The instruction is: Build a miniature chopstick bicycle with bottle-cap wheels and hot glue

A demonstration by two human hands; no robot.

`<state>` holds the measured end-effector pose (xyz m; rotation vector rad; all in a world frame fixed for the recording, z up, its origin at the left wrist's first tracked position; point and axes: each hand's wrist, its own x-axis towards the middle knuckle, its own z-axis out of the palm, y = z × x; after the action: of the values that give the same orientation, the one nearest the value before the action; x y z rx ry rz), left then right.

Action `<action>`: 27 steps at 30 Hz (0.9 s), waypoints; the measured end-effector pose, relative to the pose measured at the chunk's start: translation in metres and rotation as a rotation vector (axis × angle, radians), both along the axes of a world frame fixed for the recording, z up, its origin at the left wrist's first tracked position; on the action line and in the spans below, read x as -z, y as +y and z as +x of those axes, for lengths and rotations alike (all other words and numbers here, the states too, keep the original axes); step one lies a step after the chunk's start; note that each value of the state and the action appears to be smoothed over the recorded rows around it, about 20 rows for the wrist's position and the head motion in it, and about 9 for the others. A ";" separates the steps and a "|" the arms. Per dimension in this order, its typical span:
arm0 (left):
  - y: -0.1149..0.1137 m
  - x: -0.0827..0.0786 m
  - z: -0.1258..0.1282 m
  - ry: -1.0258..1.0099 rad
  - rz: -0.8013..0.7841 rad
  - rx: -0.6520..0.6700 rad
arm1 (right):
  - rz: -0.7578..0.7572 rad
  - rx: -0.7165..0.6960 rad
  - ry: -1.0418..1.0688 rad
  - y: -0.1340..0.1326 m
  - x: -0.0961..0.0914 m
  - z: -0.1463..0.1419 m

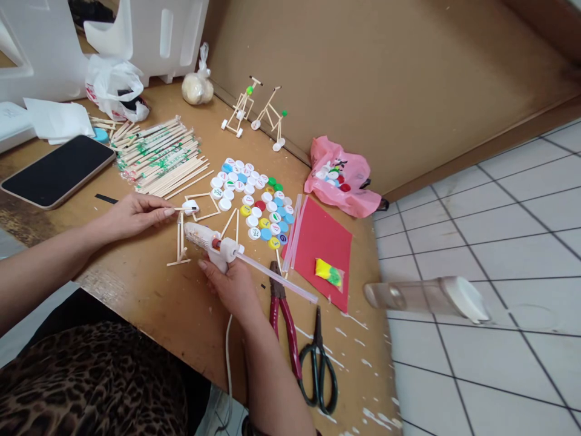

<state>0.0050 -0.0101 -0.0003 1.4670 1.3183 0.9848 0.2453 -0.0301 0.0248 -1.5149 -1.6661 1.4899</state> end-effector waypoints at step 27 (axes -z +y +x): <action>0.001 0.002 0.000 0.001 0.006 -0.001 | -0.023 0.025 -0.016 0.001 0.004 0.001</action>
<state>0.0052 -0.0096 -0.0021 1.4717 1.3182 0.9902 0.2468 -0.0295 0.0206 -1.5578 -1.6391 1.4925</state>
